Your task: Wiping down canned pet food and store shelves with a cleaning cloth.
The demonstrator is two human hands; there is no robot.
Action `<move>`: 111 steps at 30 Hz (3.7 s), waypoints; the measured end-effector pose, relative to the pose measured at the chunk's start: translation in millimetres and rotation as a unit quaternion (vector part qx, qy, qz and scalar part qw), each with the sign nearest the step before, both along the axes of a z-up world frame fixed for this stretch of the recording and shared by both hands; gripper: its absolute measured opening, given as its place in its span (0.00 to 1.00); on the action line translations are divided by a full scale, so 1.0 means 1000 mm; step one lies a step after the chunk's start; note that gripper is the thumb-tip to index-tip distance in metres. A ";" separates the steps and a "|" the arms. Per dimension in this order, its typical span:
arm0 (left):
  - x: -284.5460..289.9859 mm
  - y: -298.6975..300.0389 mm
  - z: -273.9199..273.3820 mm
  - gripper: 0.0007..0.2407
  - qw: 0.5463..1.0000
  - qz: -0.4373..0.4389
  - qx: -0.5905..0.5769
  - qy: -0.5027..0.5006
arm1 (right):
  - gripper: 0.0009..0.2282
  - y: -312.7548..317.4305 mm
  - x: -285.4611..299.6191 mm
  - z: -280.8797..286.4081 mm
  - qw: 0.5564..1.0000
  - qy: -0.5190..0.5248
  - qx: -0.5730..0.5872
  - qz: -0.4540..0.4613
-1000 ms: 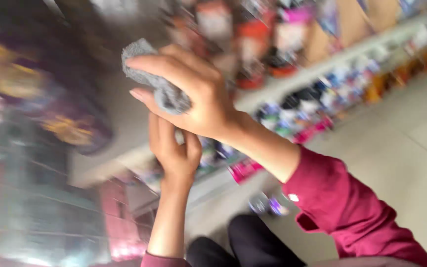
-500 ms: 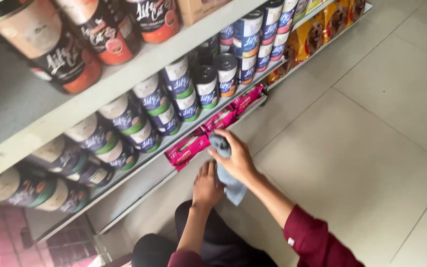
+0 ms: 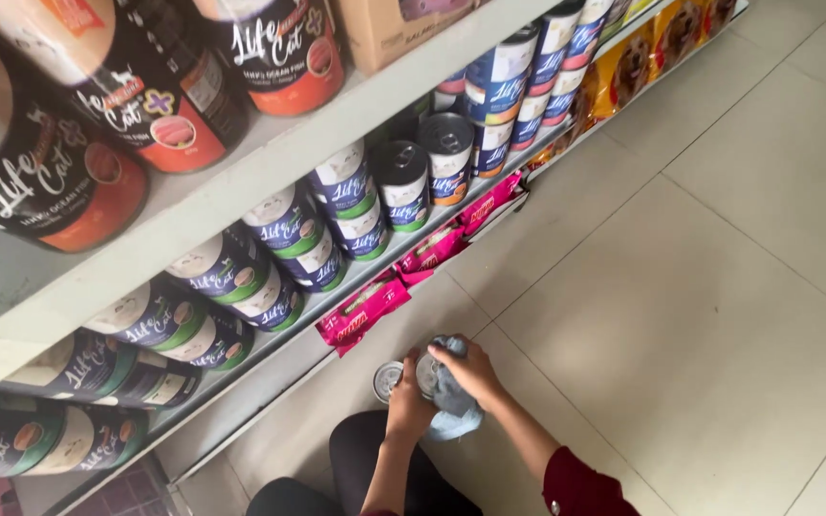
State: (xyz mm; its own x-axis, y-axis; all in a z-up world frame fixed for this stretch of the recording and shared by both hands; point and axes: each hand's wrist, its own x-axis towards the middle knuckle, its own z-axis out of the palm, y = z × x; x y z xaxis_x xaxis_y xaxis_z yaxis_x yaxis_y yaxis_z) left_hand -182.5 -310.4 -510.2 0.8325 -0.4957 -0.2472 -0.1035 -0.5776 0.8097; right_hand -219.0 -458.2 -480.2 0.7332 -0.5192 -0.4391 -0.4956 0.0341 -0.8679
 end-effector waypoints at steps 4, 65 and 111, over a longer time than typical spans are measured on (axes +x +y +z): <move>-0.003 0.001 0.019 0.35 0.997 0.015 -0.072 -0.012 | 0.17 -0.001 0.003 0.016 1.000 0.015 0.025 0.011; 0.149 0.310 0.471 0.31 0.774 0.184 -0.605 -0.034 | 0.26 0.330 0.141 0.509 0.634 -0.650 -0.306 0.287; 0.136 0.257 0.497 0.41 0.701 0.260 -0.339 -0.571 | 0.25 0.304 0.197 0.427 0.778 -0.251 0.537 0.210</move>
